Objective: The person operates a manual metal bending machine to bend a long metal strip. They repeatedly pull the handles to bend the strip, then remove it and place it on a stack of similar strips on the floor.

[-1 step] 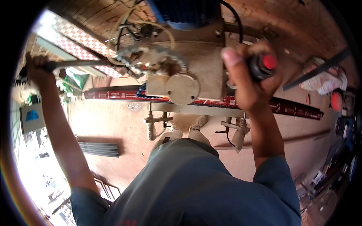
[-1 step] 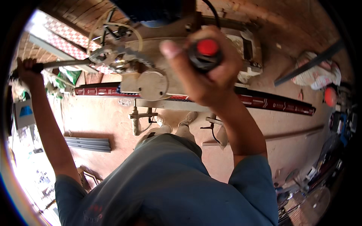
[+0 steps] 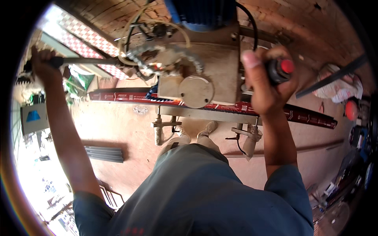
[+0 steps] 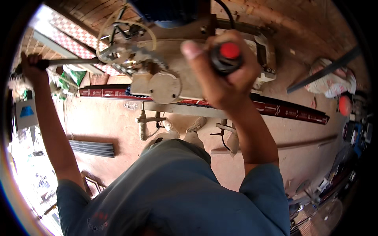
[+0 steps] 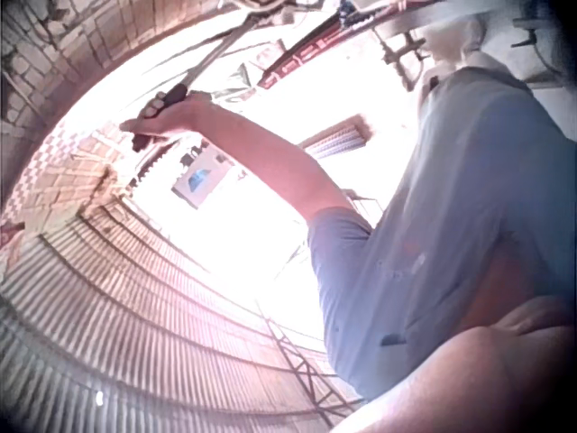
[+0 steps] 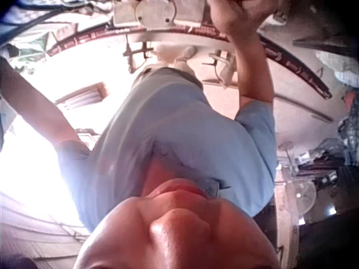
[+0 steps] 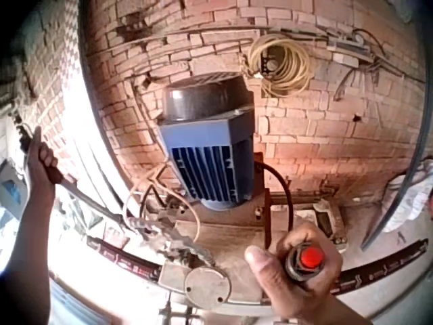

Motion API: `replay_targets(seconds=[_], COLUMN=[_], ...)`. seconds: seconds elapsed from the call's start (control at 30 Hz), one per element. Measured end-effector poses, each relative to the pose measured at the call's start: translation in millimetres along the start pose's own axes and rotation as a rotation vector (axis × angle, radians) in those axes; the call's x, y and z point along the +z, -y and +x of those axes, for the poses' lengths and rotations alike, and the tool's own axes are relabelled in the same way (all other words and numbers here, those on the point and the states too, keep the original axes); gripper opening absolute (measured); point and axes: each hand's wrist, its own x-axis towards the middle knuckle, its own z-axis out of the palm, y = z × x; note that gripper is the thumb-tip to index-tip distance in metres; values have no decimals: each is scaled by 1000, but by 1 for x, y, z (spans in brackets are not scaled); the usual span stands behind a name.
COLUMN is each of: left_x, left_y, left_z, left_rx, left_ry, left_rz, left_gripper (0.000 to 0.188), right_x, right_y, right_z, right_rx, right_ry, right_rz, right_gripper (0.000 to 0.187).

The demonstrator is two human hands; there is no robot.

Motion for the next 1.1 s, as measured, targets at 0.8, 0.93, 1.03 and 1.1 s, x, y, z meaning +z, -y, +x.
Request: replay_targets(seconds=[0.8,0.93,1.03,1.1], left_x=[-66,-68,-71,-71], left_y=[190,192,198,201], left_z=[-282,-280,-279,-281], left_rx=[-558,-378,-258,-222], left_ry=[877,884,875,843], left_rz=[333,444,538,536], left_gripper=[42,33,30,30], right_x=[28,31,32,31], right_y=[24,26,24,24], right_z=[1,1,1,2], right_rx=[169,179,173,179], right_ry=[-72,-87,-99,-99], right_rz=[-1,6,-8,-5], right_gripper=[26,27,28,30])
